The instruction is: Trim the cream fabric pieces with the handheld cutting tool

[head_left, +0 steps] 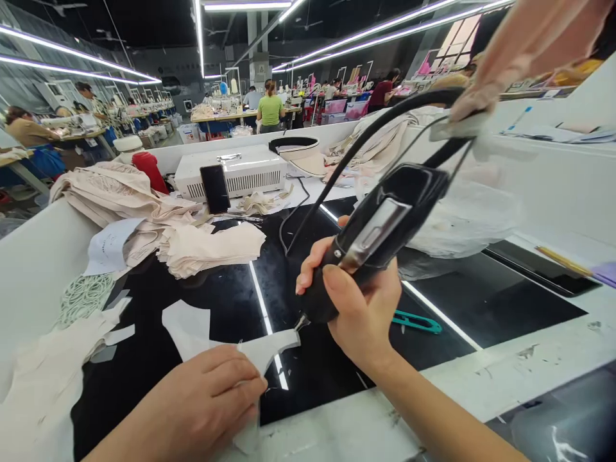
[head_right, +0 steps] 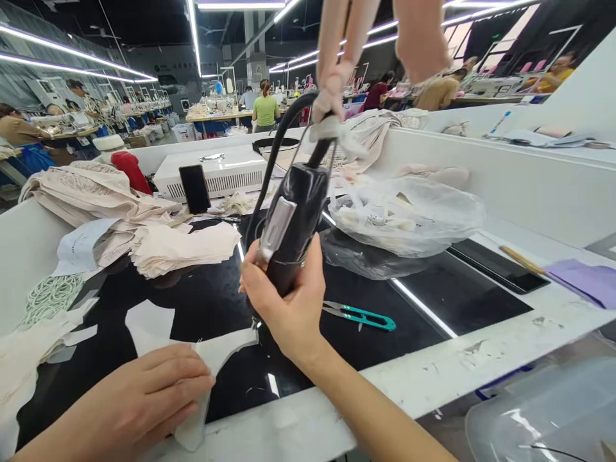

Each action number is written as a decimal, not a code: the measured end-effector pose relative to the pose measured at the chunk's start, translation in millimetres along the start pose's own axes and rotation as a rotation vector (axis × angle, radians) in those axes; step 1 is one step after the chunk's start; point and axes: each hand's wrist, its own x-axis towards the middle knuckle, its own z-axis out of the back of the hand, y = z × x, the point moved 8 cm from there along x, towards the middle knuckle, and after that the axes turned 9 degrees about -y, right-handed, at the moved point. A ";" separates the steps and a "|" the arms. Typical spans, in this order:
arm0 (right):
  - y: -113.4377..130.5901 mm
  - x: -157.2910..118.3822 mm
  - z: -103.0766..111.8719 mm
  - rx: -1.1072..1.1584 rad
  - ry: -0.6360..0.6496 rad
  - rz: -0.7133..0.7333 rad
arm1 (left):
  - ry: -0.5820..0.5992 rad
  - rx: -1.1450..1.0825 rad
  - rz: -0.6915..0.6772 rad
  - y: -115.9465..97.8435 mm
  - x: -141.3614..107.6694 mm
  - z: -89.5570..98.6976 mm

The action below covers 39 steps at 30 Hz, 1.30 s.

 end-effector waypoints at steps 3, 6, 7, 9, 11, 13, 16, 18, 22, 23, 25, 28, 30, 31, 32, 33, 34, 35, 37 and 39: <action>-4.5 -1.1 1.2 -0.025 0.005 0.000 | -0.039 0.038 -0.009 5.1 10.1 -11.2; -5.6 -4.3 -0.4 -0.059 0.017 -0.007 | -0.055 0.090 -0.025 9.6 18.6 -27.0; -5.9 -5.0 -0.9 -0.076 0.021 -0.012 | -0.058 0.108 -0.030 11.1 20.5 -32.2; -6.4 -5.3 -0.8 -0.111 0.021 -0.019 | -0.057 0.136 -0.033 14.4 22.2 -41.5; -7.0 -5.0 0.2 -0.135 0.012 -0.023 | -0.041 0.158 -0.035 17.5 21.5 -48.8; -7.6 -4.9 0.8 -0.140 0.009 -0.029 | -0.026 0.183 -0.046 19.4 19.4 -53.1; -7.6 -5.4 0.3 -0.138 0.012 -0.029 | -0.021 0.220 -0.051 21.7 15.7 -54.3; -7.1 -5.8 -0.3 -0.143 0.013 -0.021 | -0.018 0.233 -0.046 22.8 13.6 -53.8; -7.5 -6.4 -1.2 -0.155 0.016 -0.017 | -0.015 0.243 -0.039 23.2 11.4 -52.7; -7.9 -6.5 -1.1 -0.155 0.016 -0.020 | -0.018 0.246 -0.035 23.3 11.2 -52.4; -8.5 -6.2 -0.7 -0.154 0.013 -0.023 | -0.031 0.254 -0.029 23.4 11.2 -51.6; -8.6 -5.4 -0.6 -0.154 0.008 -0.024 | -0.050 0.271 -0.029 23.0 12.0 -50.5; -8.4 -4.7 -1.2 -0.156 0.007 -0.024 | -0.051 0.284 -0.036 22.4 12.9 -50.5; -8.2 -4.3 -1.5 -0.156 0.005 -0.024 | -0.047 0.293 -0.041 22.1 13.3 -50.6; -7.9 -4.0 -1.7 -0.156 0.004 -0.022 | -0.045 0.302 -0.047 21.7 13.8 -50.7; -7.3 -3.6 -1.7 -0.155 0.000 -0.020 | -0.045 0.312 -0.053 21.3 14.3 -50.5; -6.7 -3.2 -1.4 -0.155 -0.004 -0.019 | -0.047 0.321 -0.058 20.9 14.8 -50.2; -6.2 -2.9 -0.9 -0.155 -0.011 -0.018 | -0.053 0.330 -0.063 20.5 15.3 -49.5; -5.6 -2.6 0.1 -0.156 -0.019 -0.024 | -0.063 0.340 -0.071 19.7 16.2 -48.3; -5.2 -3.2 0.1 -0.151 -0.019 -0.031 | -0.063 0.343 -0.074 19.3 16.5 -47.8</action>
